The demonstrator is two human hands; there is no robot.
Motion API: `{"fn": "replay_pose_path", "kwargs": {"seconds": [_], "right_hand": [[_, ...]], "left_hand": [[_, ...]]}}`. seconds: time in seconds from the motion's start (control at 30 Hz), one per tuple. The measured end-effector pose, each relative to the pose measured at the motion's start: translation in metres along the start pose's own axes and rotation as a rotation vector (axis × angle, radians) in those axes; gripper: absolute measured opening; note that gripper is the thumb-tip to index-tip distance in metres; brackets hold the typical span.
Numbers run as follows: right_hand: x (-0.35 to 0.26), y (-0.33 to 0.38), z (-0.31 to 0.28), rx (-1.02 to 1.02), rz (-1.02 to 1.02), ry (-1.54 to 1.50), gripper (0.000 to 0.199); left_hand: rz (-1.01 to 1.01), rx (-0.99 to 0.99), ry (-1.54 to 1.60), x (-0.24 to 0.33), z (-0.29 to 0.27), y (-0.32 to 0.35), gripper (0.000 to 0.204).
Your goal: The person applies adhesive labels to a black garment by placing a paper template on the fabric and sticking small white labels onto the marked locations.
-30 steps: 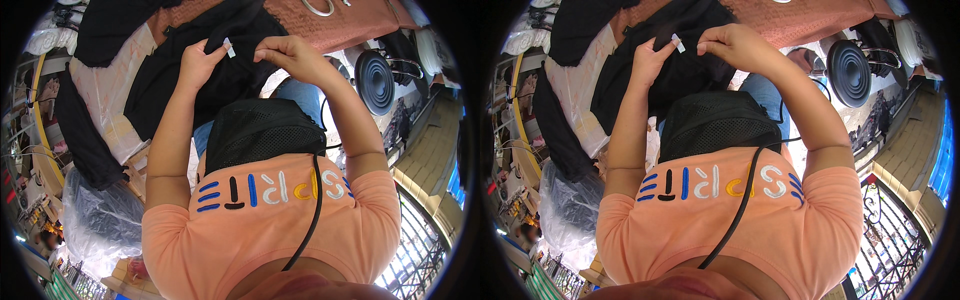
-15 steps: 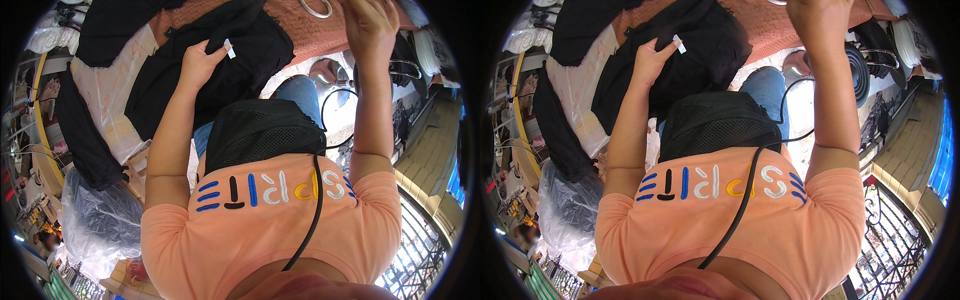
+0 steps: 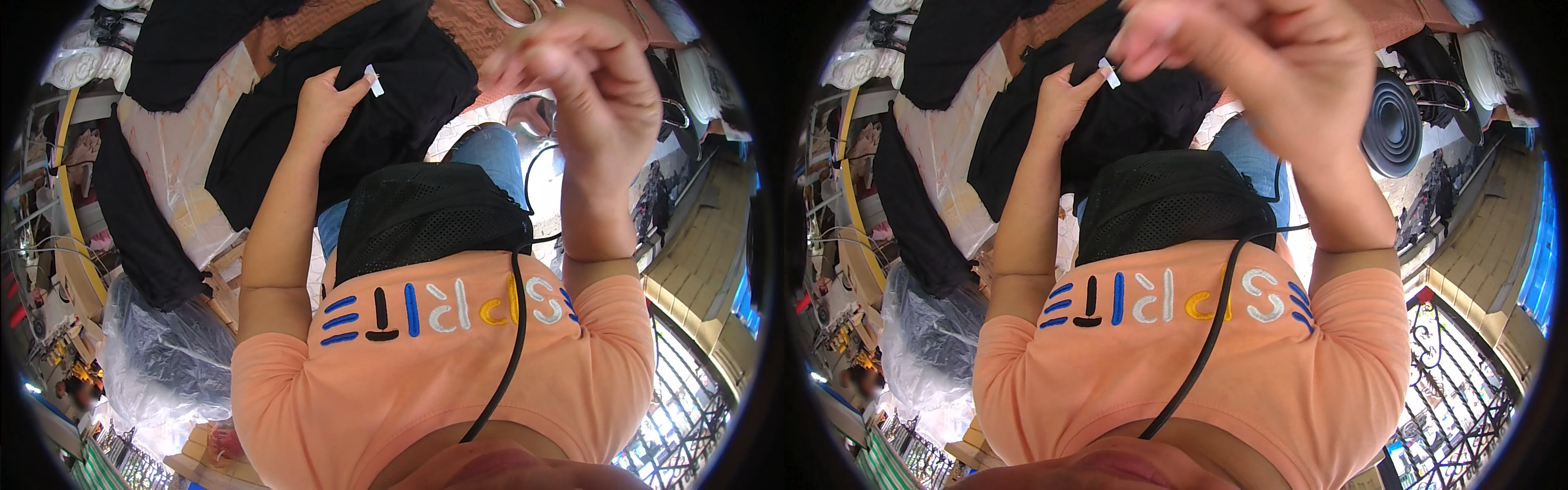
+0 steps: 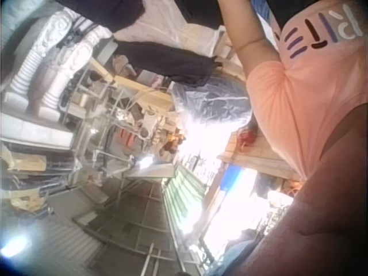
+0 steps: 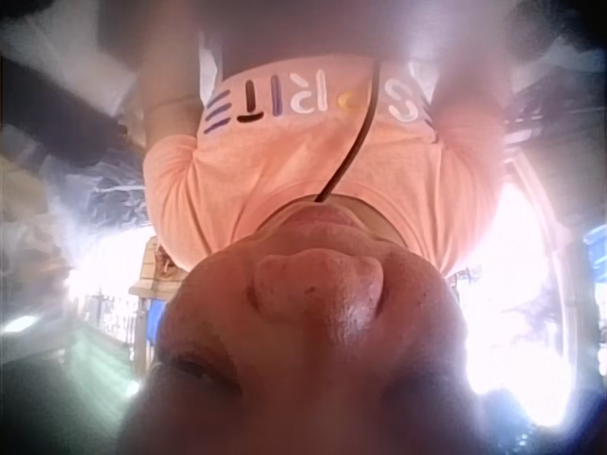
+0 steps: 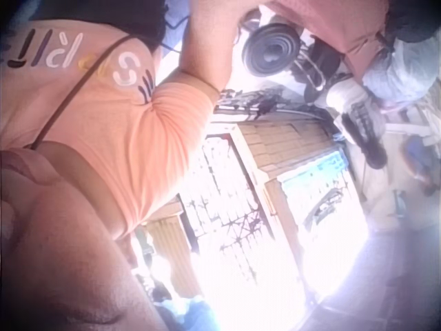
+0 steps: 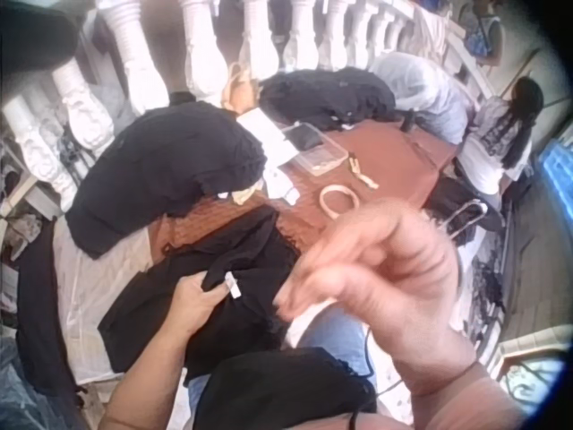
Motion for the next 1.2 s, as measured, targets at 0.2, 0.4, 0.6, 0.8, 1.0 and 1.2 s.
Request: {"fn": "replay_pose_path", "kwargs": {"seconds": [0.2, 0.4, 0.6, 0.8, 1.0, 1.2], "right_hand": [[-0.005, 0.021, 0.056, -0.454, -0.075, 0.092, 0.009], [-0.011, 0.049, 0.092, -0.495, -0.473, 0.254, 0.02], [-0.007, 0.051, 0.104, -0.521, -0.488, 0.192, 0.02], [-0.001, 0.048, 0.105, -0.801, -0.199, 0.007, 0.018], [0.111, 0.02, 0.031, -0.329, 0.261, 0.169, 0.015], [0.187, 0.043, -0.005, -0.166, 0.486, 0.157, 0.015]], "left_hand": [[0.014, 0.006, 0.056, -0.01, 0.006, -0.004, 0.033], [0.007, 0.0, -0.013, 0.005, 0.004, 0.0, 0.025], [0.038, 0.027, 0.06, 0.003, 0.006, 0.0, 0.03], [0.019, 0.014, 0.054, 0.003, 0.002, 0.0, 0.032], [-0.023, -0.13, 0.156, -0.004, -0.001, -0.007, 0.042], [-0.121, -0.23, 0.186, -0.004, 0.001, -0.006, 0.03]]}}
Point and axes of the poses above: each hand's wrist, its own y-axis away from the middle knuckle, its own z-axis out of the palm, x = y × z, the point moved 5 cm from there along -y, towards the middle knuckle, and after that the axes turned 5 degrees about -y, right-handed, at the moved point
